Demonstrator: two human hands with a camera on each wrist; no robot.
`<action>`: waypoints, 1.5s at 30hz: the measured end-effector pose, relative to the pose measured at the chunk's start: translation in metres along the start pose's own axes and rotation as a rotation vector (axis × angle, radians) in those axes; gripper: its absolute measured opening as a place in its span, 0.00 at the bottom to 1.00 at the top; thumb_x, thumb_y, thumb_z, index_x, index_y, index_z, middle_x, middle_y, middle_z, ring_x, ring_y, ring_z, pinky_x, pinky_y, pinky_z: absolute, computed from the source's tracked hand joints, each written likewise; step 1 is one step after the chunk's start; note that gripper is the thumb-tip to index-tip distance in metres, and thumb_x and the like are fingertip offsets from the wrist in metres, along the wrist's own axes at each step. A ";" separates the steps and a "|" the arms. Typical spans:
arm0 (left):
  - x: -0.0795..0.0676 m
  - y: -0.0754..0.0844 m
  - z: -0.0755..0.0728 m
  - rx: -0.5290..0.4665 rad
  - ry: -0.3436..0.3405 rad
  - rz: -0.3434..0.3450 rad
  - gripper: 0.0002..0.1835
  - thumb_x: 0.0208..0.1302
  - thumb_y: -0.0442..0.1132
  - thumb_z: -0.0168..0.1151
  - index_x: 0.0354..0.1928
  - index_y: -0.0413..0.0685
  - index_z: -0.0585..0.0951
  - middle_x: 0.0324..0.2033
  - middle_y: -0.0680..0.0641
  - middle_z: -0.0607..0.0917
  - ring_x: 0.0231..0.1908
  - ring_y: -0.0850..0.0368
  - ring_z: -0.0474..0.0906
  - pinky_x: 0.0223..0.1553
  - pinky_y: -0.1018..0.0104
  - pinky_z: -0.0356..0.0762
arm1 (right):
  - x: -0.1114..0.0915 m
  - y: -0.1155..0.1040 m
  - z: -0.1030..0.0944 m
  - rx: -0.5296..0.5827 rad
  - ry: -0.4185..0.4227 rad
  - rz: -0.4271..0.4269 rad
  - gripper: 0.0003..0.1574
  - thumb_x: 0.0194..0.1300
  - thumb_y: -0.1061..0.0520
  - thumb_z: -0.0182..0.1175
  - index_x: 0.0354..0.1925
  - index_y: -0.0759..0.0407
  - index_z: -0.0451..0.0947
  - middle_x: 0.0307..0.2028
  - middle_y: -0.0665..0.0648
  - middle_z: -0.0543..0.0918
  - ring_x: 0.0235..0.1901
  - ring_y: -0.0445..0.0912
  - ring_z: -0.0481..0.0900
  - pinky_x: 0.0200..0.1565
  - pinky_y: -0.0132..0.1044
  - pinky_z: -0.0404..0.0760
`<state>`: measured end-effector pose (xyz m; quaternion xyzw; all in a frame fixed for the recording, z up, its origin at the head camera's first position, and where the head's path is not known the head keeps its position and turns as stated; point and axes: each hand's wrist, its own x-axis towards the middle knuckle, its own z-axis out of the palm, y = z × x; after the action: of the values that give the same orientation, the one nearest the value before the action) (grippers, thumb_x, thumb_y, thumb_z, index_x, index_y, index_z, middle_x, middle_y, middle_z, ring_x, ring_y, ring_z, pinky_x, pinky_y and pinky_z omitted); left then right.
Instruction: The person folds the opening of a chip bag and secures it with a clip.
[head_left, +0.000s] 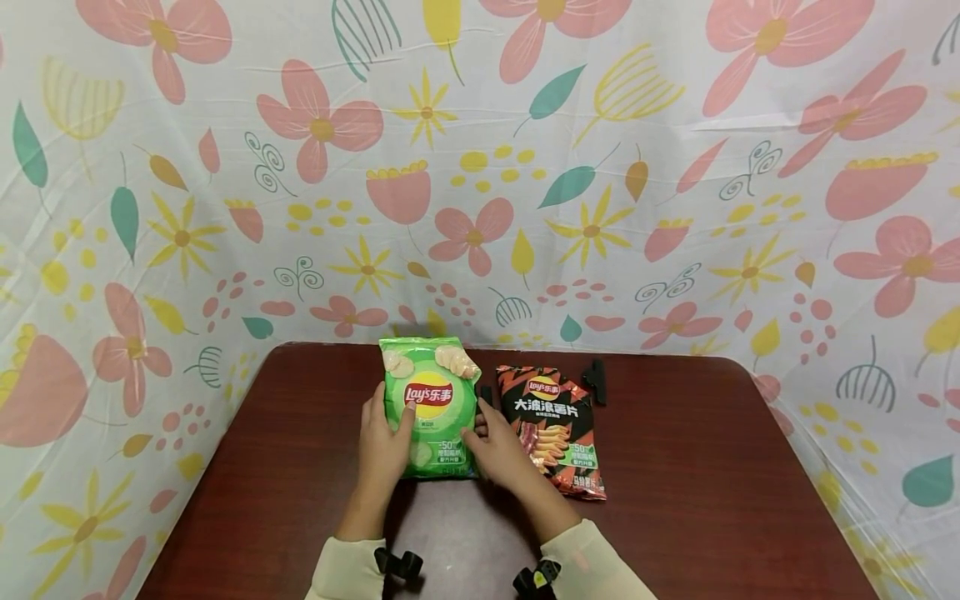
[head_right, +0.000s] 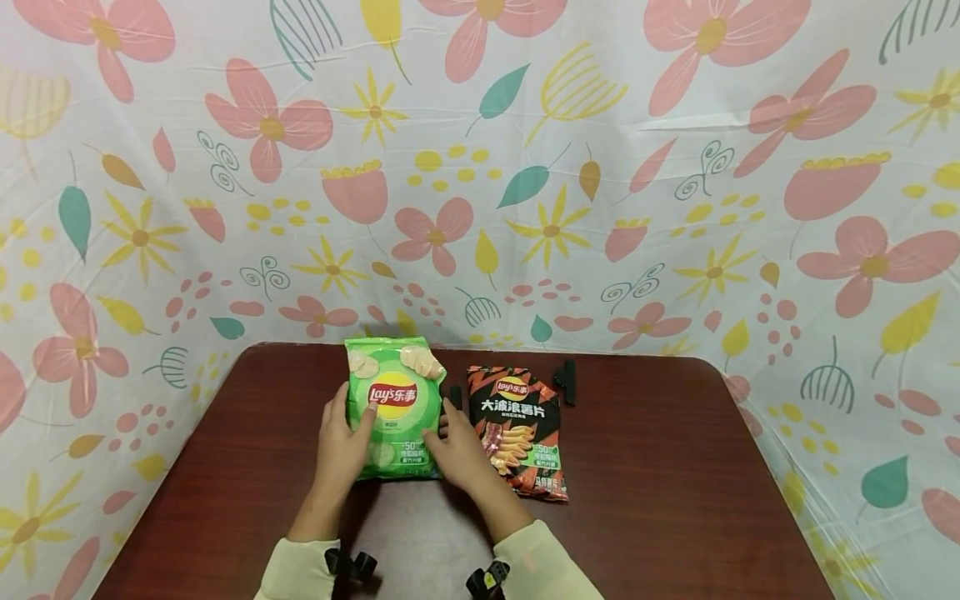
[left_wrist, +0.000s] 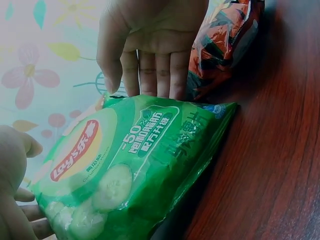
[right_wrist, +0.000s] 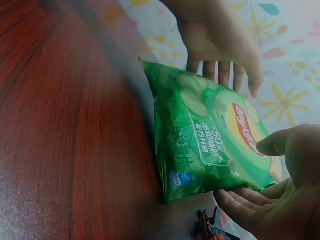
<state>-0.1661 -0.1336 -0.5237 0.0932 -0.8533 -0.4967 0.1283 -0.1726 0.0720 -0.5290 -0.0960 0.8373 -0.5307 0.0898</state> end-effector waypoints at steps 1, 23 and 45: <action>0.000 0.001 0.000 -0.005 0.000 0.002 0.39 0.72 0.50 0.60 0.78 0.44 0.58 0.69 0.35 0.67 0.69 0.35 0.67 0.68 0.36 0.66 | 0.000 0.000 0.000 0.005 0.000 0.002 0.46 0.74 0.50 0.56 0.78 0.68 0.49 0.57 0.65 0.75 0.55 0.54 0.78 0.51 0.47 0.81; -0.006 0.011 -0.004 -0.063 0.003 0.016 0.38 0.73 0.48 0.60 0.78 0.47 0.59 0.68 0.37 0.68 0.67 0.38 0.68 0.67 0.38 0.67 | 0.005 -0.002 -0.007 0.236 0.059 0.036 0.31 0.78 0.55 0.52 0.71 0.66 0.59 0.65 0.71 0.72 0.66 0.64 0.72 0.62 0.57 0.76; -0.008 0.017 -0.004 -0.106 0.029 0.024 0.31 0.74 0.52 0.58 0.74 0.50 0.66 0.62 0.41 0.71 0.57 0.44 0.74 0.57 0.44 0.74 | 0.011 -0.007 -0.013 0.212 0.134 0.063 0.24 0.79 0.43 0.50 0.60 0.58 0.69 0.43 0.60 0.78 0.36 0.48 0.75 0.39 0.40 0.74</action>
<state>-0.1577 -0.1266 -0.5079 0.0831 -0.8249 -0.5383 0.1514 -0.1864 0.0777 -0.5171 -0.0239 0.7832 -0.6183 0.0602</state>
